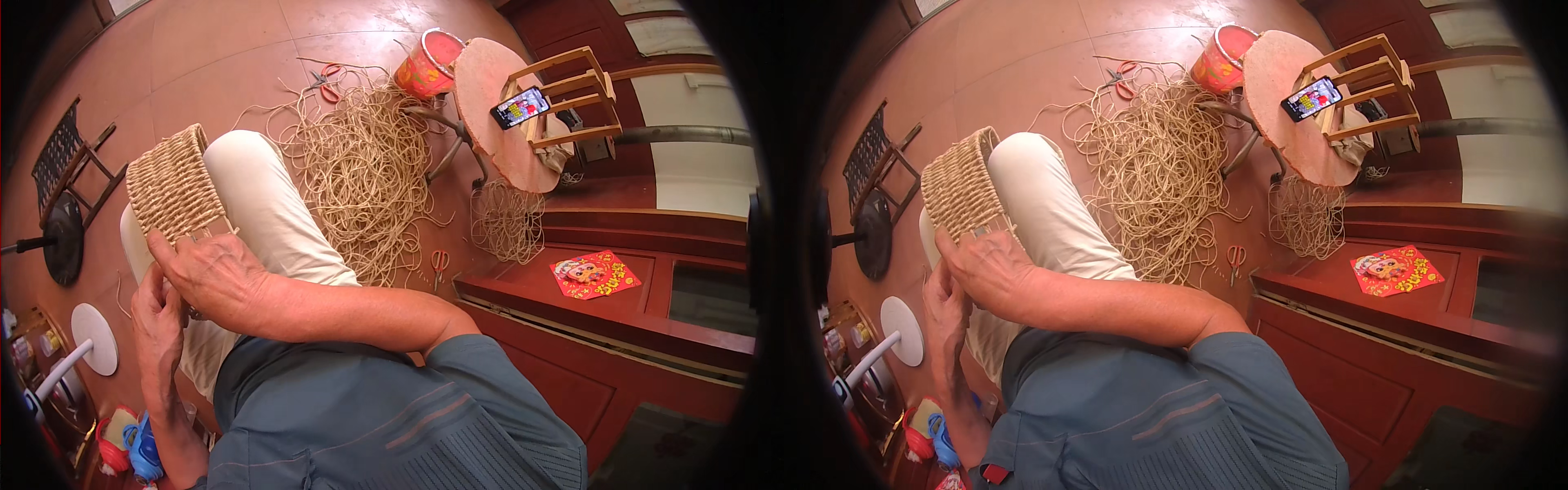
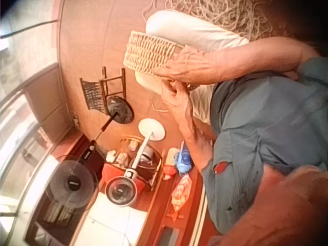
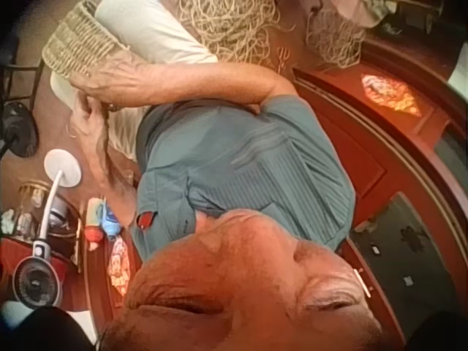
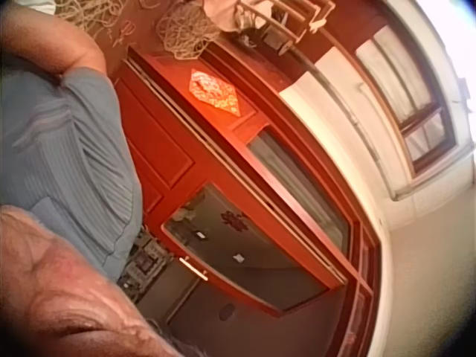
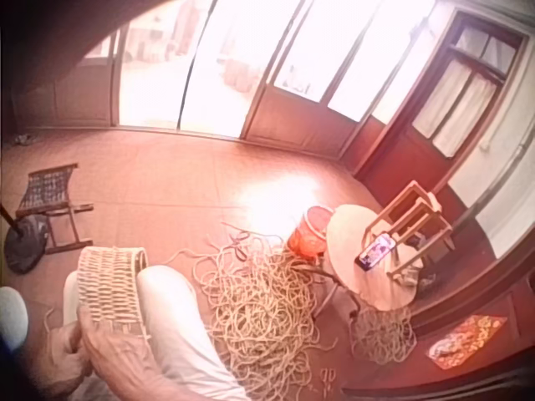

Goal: The person is weaving a basket or mat using long strands of plant fiber.

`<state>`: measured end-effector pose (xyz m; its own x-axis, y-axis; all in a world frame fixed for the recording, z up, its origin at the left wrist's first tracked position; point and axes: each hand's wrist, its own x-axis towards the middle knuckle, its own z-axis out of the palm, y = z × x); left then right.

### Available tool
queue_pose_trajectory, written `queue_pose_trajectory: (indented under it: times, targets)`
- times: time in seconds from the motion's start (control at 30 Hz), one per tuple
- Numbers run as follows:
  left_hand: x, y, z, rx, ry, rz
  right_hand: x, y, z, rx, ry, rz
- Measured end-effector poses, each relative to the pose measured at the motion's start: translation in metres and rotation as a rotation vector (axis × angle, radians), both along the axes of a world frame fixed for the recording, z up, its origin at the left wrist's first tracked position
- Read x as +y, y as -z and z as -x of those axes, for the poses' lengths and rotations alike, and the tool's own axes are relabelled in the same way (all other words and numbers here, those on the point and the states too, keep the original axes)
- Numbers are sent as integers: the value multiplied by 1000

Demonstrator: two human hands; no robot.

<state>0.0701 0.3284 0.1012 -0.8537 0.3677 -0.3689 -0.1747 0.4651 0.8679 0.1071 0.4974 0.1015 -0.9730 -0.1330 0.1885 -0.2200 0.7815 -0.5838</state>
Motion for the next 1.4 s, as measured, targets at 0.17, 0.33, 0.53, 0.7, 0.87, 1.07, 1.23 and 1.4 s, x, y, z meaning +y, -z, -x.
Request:
queue_pose_trajectory:
  times: [0.17,0.33,0.53,0.7,0.87,1.07,1.23,1.4]
  targets:
    - [-7,8,7,-43,10,36,3,3,11,-195,-14,98]
    - [-8,7,5,-103,-6,-61,13,12,17,-127,85,343]
    - [-12,7,7,-152,-15,-64,20,16,23,-103,54,462]
    - [-13,-1,13,-236,-20,-68,21,13,23,-95,46,455]
    - [-16,1,18,-223,61,-63,19,9,21,-112,50,410]
    - [-11,-13,18,-165,103,15,19,13,23,-113,53,391]
    - [-10,-2,14,-69,90,25,18,8,25,-152,65,348]
    - [-8,-4,12,-27,74,37,14,4,25,-164,96,363]
